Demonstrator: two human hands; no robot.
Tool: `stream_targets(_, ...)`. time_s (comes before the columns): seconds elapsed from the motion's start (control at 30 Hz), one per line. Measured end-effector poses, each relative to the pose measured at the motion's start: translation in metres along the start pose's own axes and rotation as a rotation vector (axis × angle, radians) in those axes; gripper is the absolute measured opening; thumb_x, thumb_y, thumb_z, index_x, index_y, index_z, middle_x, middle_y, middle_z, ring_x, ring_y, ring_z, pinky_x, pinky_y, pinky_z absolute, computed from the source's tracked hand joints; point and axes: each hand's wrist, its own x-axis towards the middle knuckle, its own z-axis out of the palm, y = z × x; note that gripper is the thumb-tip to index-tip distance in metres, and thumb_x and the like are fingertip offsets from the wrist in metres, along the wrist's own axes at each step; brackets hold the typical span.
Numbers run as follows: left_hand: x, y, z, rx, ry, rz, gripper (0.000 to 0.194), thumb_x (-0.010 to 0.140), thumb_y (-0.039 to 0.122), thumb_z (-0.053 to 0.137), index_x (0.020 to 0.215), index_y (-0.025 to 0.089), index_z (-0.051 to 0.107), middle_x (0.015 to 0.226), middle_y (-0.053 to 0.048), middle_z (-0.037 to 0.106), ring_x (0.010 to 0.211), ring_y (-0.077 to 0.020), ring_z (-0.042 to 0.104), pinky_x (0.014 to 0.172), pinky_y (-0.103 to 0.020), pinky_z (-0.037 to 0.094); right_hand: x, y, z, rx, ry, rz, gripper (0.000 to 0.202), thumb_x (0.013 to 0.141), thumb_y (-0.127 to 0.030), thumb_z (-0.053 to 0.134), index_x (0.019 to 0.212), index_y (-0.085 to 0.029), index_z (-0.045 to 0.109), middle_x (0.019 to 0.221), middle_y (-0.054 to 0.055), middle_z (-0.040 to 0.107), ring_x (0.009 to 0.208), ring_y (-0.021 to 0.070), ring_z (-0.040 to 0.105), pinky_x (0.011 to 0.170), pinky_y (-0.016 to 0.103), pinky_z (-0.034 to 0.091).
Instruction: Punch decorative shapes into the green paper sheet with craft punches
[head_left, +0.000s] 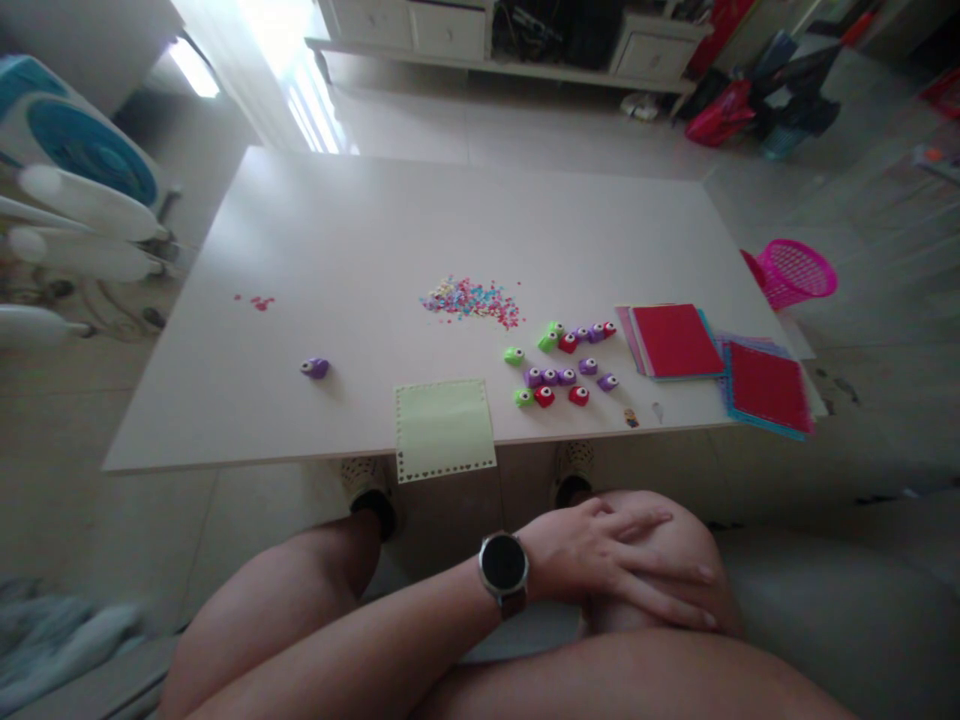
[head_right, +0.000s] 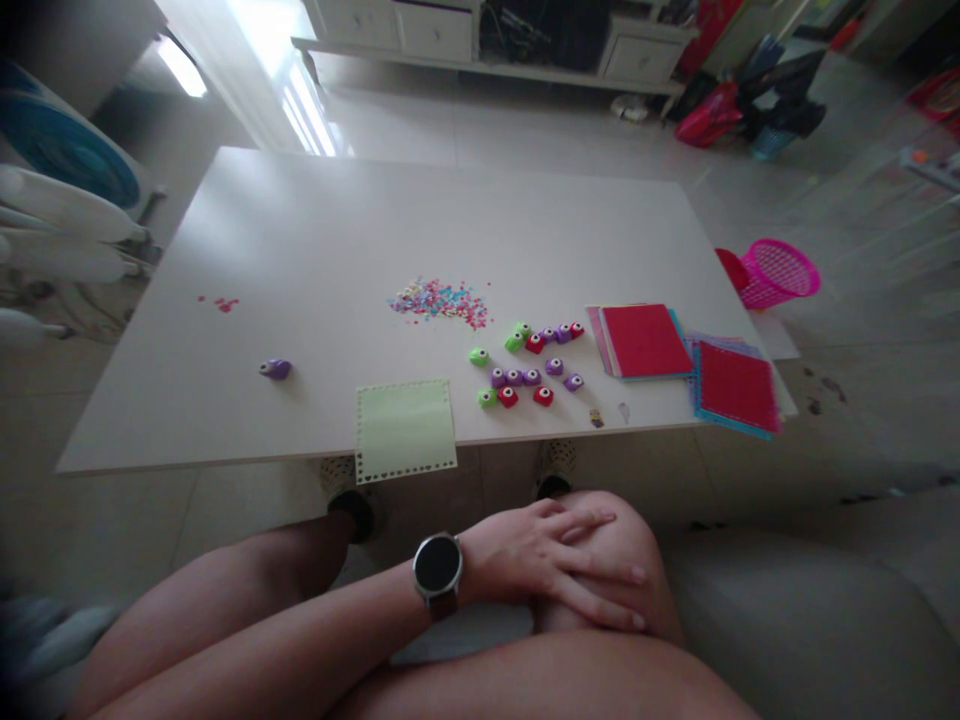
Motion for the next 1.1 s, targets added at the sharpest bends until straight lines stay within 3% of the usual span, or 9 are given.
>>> stream_targets(0.1,0.0,0.0,0.0,-0.013,0.016,-0.003,0.064,0.106,0.021,0.038,0.159,0.057,0.037,0.177,0.017,0.024,0.159,-0.0272,0.036,0.098,-0.033,0.061,-0.001,-0.005,0.002,-0.02,0.029,0.013,0.065,0.1,-0.043,0.064,0.161,-0.025,0.051,0.178,0.016,0.013,0.162,0.0531,0.002,0.118,0.086,0.025)
stream_targets(0.3,0.0,0.0,0.0,0.017,0.037,0.009,0.064,0.105,0.02,0.039,0.159,0.056,0.04,0.175,0.017,0.028,0.157,-0.0302,0.04,0.096,-0.036,0.062,-0.003,-0.009,0.001,0.03,0.04,0.064,0.072,0.104,-0.048,0.053,0.169,-0.021,0.036,0.178,0.02,0.006,0.161,0.0563,0.0,0.117,0.088,0.021)
stream_targets(0.47,0.001,0.0,0.0,-0.001,0.005,-0.009,0.064,0.106,0.022,0.039,0.158,0.058,0.038,0.176,0.018,0.026,0.158,-0.027,0.038,0.099,-0.034,0.06,0.0,0.0,0.002,0.038,0.005,0.035,0.07,0.102,-0.046,0.059,0.167,-0.027,0.04,0.18,0.014,0.006,0.163,0.0516,-0.006,0.121,0.084,0.019)
stream_targets(0.63,0.001,0.001,0.0,0.007,-0.025,0.006,0.066,0.106,0.02,0.039,0.161,0.057,0.033,0.178,0.016,0.02,0.159,-0.0272,0.037,0.099,-0.035,0.061,0.001,0.002,0.004,0.028,0.008,0.036,0.073,0.101,-0.049,0.06,0.167,-0.022,0.042,0.179,0.018,0.008,0.162,0.053,0.0,0.119,0.084,0.023)
stream_targets(0.8,0.0,0.002,0.001,0.011,-0.01,-0.017,0.064,0.107,0.023,0.039,0.159,0.059,0.035,0.176,0.019,0.023,0.16,-0.0273,0.035,0.098,-0.034,0.061,0.002,0.001,0.006,0.006,0.097,0.054,0.074,0.102,-0.05,0.058,0.166,-0.017,0.042,0.177,0.023,0.01,0.161,0.0553,0.003,0.118,0.084,0.027)
stream_targets(0.97,0.0,0.002,-0.001,0.003,0.008,-0.024,0.063,0.107,0.022,0.039,0.158,0.059,0.037,0.176,0.019,0.024,0.161,-0.0278,0.034,0.099,-0.033,0.06,0.003,0.003,0.008,-0.004,0.03,-0.024,0.069,0.097,-0.046,0.067,0.158,-0.016,0.056,0.178,0.022,0.011,0.161,0.0568,0.002,0.116,0.087,0.022)
stream_targets(1.1,0.0,0.001,-0.003,-0.009,-0.015,-0.027,0.063,0.108,0.021,0.036,0.157,0.061,0.038,0.175,0.021,0.026,0.161,-0.0276,0.033,0.098,-0.031,0.06,-0.002,-0.004,0.014,0.0,0.14,0.037,0.068,0.101,-0.041,0.063,0.163,-0.017,0.048,0.178,0.023,0.01,0.161,0.0547,-0.004,0.12,0.084,0.021)
